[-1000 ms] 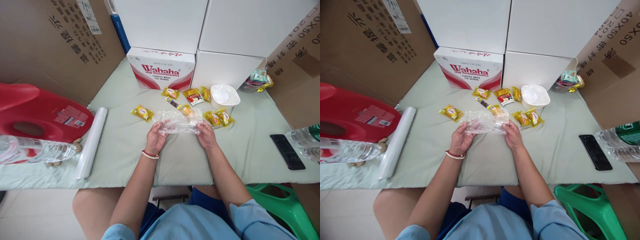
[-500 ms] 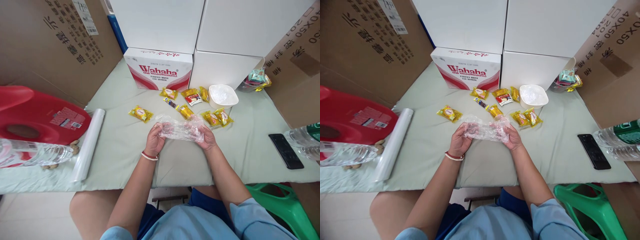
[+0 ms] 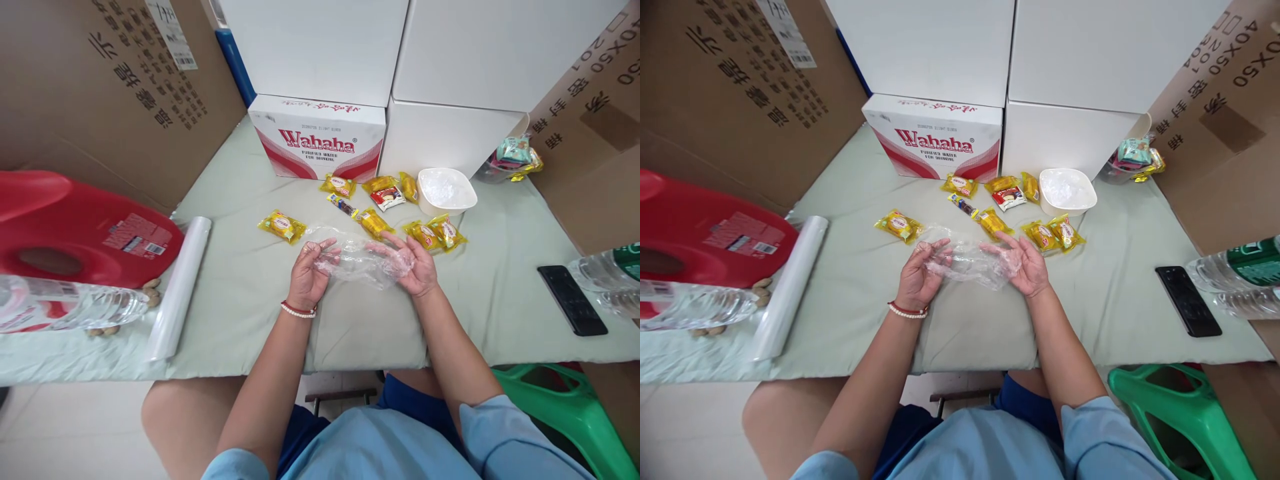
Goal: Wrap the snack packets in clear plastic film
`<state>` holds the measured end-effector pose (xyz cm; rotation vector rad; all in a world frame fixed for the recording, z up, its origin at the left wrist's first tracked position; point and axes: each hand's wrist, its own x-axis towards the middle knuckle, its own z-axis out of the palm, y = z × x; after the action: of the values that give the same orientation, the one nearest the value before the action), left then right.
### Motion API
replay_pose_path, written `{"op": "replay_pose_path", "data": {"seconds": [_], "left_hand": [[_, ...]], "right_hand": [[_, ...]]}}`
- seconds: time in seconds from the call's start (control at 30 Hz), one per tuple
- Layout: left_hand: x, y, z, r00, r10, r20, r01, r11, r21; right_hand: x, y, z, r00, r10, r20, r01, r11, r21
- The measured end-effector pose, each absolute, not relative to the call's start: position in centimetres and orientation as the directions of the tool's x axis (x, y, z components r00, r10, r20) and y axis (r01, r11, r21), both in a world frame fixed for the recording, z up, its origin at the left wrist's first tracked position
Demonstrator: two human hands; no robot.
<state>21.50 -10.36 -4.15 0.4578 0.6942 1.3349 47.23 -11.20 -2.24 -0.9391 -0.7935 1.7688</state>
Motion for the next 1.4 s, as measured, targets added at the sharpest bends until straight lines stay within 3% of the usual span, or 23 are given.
{"op": "replay_pose_path", "data": {"seconds": [0.13, 0.5, 0.6, 0.7, 0.87, 0.97, 1.1, 1.2, 1.27, 1.33, 1.4], "left_hand": [[21.2, -10.3, -4.5, 0.059, 0.975, -0.215, -0.752, 0.185, 0.633], [21.1, -9.8, -5.3, -0.001, 0.977, -0.214, -0.744, 0.142, 0.653], [21.2, -9.7, -5.4, -0.036, 0.976, -0.213, -0.750, 0.114, 0.651], [21.2, -9.7, -5.5, -0.080, 0.970, -0.231, -0.759, 0.091, 0.644], [21.5, -9.7, -5.6, -0.140, 0.972, -0.191, -0.689, 0.043, 0.723], [21.9, -9.7, -5.8, -0.205, 0.966, -0.158, -0.587, 0.008, 0.809], [22.2, -9.8, -6.0, -0.200, 0.968, -0.152, -0.429, 0.053, 0.902], [22.3, -9.8, -6.2, -0.179, 0.971, -0.158, -0.387, 0.078, 0.919], [22.3, -9.7, -6.3, -0.166, 0.973, -0.162, -0.366, 0.092, 0.926], [22.2, -9.7, -6.3, -0.149, 0.975, -0.163, -0.348, 0.102, 0.932], [22.2, -9.7, -6.2, -0.128, 0.979, -0.159, -0.338, 0.107, 0.935]], "right_hand": [[47.0, -11.6, -2.8, -0.408, 0.874, -0.264, -0.385, -0.427, -0.818], [46.8, -11.7, -4.4, -0.430, 0.875, -0.221, -0.273, -0.360, -0.892], [46.9, -11.4, -4.5, -0.299, 0.928, -0.223, -0.279, -0.309, -0.909], [47.0, -11.0, -4.5, -0.035, 0.986, -0.162, -0.267, -0.165, -0.949], [47.8, -10.5, -5.0, 0.432, 0.901, 0.051, 0.041, 0.037, -0.998], [49.2, -10.6, -5.5, 0.586, 0.795, 0.156, 0.186, 0.055, -0.981], [51.3, -11.4, -4.7, 0.663, 0.716, 0.221, 0.382, -0.069, -0.921], [51.3, -11.9, -2.1, 0.562, 0.719, 0.410, 0.619, -0.037, -0.785], [50.0, -11.6, 0.0, 0.294, 0.819, 0.492, 0.740, 0.131, -0.660], [48.1, -10.5, 1.5, -0.081, 0.888, 0.453, 0.772, 0.343, -0.535], [46.0, -8.9, 1.9, -0.339, 0.880, 0.333, 0.745, 0.467, -0.476]]}}
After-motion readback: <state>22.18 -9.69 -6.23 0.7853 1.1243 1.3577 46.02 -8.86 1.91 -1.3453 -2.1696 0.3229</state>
